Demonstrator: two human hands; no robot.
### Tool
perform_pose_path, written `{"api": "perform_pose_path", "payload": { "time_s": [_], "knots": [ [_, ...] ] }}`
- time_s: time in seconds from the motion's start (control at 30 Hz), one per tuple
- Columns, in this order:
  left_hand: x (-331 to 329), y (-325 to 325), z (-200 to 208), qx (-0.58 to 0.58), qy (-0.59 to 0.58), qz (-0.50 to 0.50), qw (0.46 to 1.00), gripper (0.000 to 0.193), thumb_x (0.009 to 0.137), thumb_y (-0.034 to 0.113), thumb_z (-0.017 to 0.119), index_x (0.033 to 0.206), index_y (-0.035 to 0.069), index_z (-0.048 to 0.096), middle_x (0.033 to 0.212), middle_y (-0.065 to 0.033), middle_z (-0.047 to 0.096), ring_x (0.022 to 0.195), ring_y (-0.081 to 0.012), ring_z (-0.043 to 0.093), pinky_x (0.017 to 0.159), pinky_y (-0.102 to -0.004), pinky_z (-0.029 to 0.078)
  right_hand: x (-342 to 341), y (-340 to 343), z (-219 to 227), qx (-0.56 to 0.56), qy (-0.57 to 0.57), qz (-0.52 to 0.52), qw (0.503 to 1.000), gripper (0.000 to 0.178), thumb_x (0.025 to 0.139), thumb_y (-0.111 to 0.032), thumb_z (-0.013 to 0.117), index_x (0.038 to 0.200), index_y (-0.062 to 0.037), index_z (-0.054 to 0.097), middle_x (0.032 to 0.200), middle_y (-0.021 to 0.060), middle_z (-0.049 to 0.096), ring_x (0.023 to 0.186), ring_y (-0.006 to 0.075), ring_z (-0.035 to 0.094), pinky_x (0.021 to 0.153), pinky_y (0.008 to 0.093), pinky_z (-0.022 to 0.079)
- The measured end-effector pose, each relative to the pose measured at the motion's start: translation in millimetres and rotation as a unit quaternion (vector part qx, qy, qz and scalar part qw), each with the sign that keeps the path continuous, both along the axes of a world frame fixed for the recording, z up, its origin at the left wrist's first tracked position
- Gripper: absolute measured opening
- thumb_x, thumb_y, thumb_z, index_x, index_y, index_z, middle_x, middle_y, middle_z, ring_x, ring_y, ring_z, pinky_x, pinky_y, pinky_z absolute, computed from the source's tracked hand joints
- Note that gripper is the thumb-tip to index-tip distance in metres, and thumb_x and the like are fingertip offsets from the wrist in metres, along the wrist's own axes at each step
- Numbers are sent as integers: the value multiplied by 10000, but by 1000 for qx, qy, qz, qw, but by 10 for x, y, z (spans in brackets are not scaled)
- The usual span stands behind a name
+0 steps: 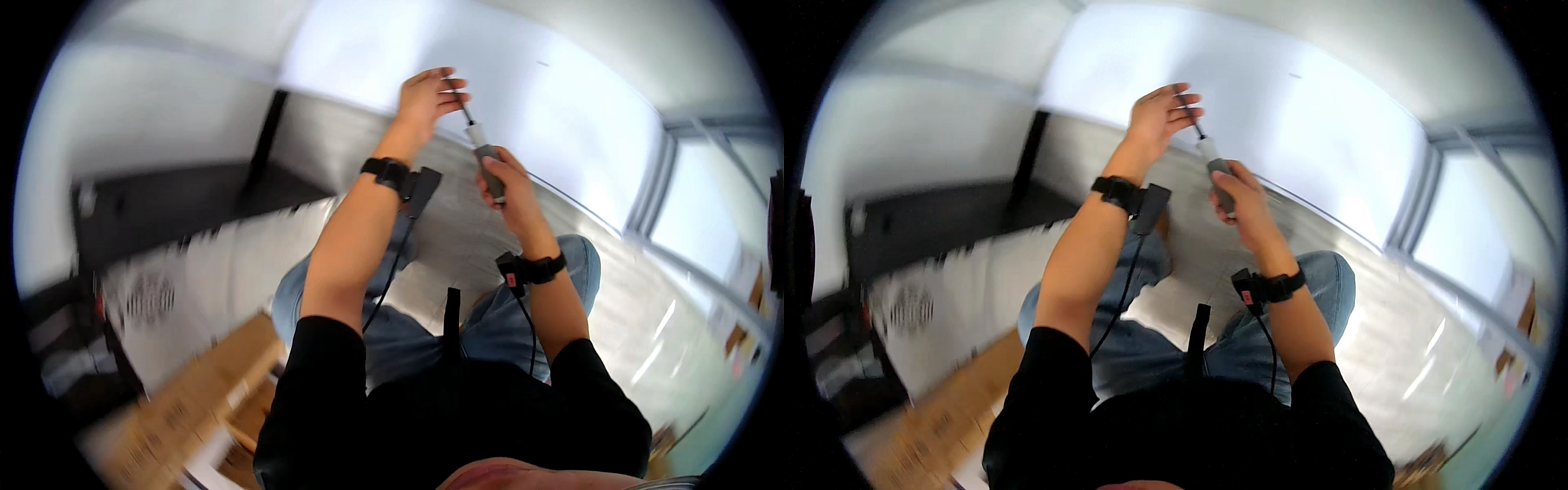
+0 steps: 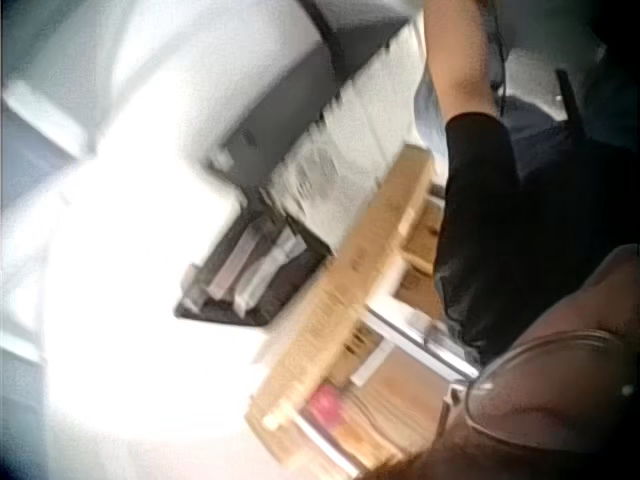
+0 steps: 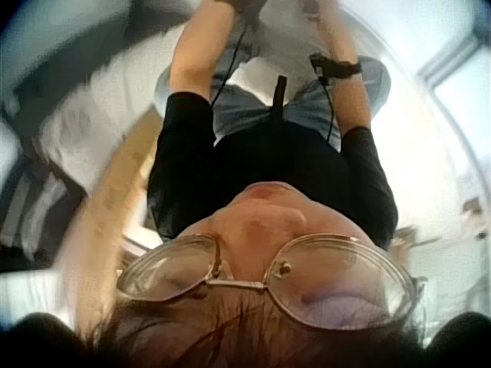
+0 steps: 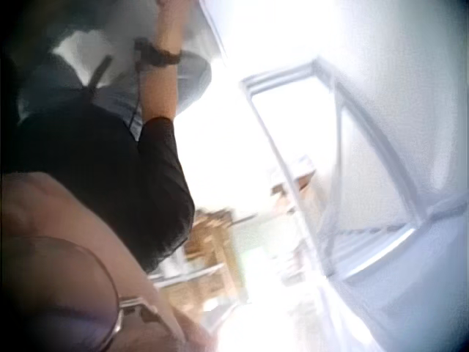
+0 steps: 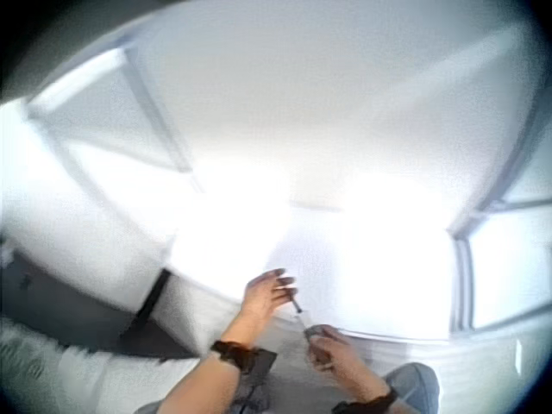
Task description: The person uses a screwdriver to remove screws from a black plastic cover on a white appliance. They remove the cover, then continue to remove screws from the metal back panel of the appliance.
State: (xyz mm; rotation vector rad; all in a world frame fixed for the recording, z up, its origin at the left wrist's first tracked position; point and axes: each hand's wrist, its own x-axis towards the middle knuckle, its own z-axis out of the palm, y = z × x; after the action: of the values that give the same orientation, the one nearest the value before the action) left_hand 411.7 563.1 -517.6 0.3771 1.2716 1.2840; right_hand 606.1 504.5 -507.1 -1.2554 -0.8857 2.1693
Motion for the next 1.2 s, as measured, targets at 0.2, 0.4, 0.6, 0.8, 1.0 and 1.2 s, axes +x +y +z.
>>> {"api": "perform_pose_path", "payload": {
  "time_s": [0.2, 0.4, 0.6, 0.8, 1.0, 1.2],
  "knots": [
    [-700, -1636, 824, 23, 106, 206, 973, 257, 961, 141, 378, 1090, -24, 527, 915, -125, 627, 739, -217, 647, 670, -304, 537, -692, -863, 411, 25, 128, 203, 971, 327, 885, -275, 524, 1110, -41, 488, 705, 21, 545, 505, 82, 466, 427, 219, 314],
    [-978, -2429, 1171, 46, 141, 307, 940, 238, 969, 176, 401, 1050, 23, 564, 853, -76, 628, 692, -173, 627, 576, -263, 488, -1055, -1374, 793, 29, 147, 287, 946, 312, 873, -216, 475, 1107, -10, 482, 815, 49, 567, 489, 98, 477, 428, 239, 329],
    [-1297, -2962, 1386, 103, 119, 361, 919, 244, 971, 176, 400, 1090, 21, 544, 847, -84, 631, 676, -162, 620, 547, -249, 511, -1437, -1591, 1064, 60, 167, 365, 914, 415, 883, -192, 492, 1241, 15, 450, 846, 52, 584, 495, 109, 521, 421, 234, 346],
    [-1396, -3188, 1594, 95, 126, 360, 920, 288, 978, 183, 394, 1181, 13, 506, 850, -81, 635, 657, -161, 607, 533, -259, 465, -1582, -1801, 1401, 111, 153, 401, 897, 517, 902, -201, 536, 1355, -16, 373, 904, 57, 603, 551, 92, 562, 428, 199, 389],
    [-1469, -3319, 1770, 52, 191, 304, 932, 314, 982, 202, 380, 1210, 16, 490, 824, -75, 660, 653, -152, 612, 559, -240, 432, -1693, -1925, 1541, 100, 157, 363, 913, 508, 905, -190, 535, 1358, -20, 379, 910, 68, 605, 692, 66, 551, 416, 198, 423],
    [-1492, -3296, 1799, 83, 185, 303, 931, 313, 975, 187, 387, 1206, 1, 487, 796, -72, 658, 665, -148, 616, 601, -238, 422, -1750, -1972, 1563, 98, 171, 336, 921, 493, 906, -195, 527, 1344, -11, 398, 875, 70, 599, 585, 63, 528, 385, 200, 398]
  ]
}}
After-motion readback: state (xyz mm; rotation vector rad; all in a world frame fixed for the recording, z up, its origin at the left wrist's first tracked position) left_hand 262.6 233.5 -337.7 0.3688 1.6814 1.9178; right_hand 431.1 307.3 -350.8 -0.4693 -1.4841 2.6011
